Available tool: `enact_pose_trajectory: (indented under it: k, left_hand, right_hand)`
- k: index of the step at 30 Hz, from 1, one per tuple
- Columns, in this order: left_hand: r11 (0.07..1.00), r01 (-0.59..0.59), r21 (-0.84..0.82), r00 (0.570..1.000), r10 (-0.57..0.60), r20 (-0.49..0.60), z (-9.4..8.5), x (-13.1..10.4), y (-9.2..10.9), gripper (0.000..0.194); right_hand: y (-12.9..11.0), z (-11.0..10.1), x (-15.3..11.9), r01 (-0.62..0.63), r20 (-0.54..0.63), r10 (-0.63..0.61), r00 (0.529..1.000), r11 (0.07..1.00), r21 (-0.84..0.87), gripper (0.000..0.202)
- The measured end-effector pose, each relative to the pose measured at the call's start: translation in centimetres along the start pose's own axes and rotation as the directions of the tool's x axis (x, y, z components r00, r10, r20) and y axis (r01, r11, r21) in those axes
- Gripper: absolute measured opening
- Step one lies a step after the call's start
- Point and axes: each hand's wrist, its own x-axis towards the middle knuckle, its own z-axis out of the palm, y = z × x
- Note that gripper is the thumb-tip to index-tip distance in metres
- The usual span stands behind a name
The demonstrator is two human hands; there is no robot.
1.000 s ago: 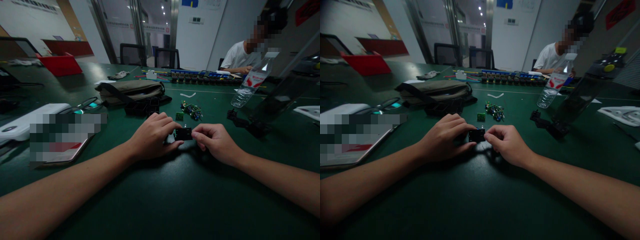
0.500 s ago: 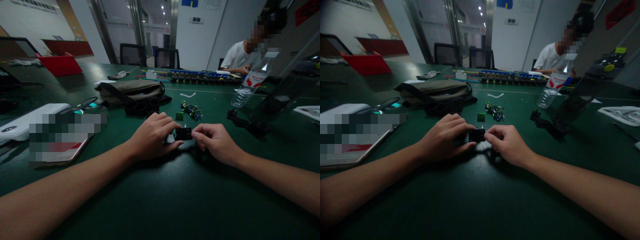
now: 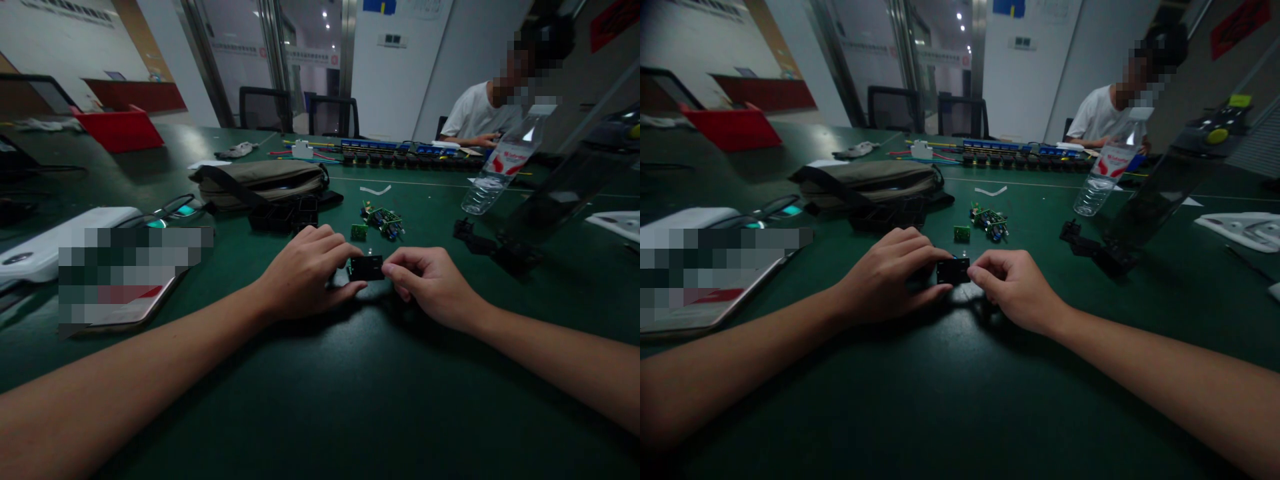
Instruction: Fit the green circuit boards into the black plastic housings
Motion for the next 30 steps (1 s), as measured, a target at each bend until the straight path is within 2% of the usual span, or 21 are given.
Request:
enact_pose_trajectory:
  k: [30]
  left_hand:
    - [1.0,-0.017,0.021,1.0,0.018,-0.021,0.03,-0.03,-0.04,0.033]
  right_hand:
    - [0.09,0.02,0.03,0.017,-0.008,-0.017,1.0,0.999,0.04,0.021]
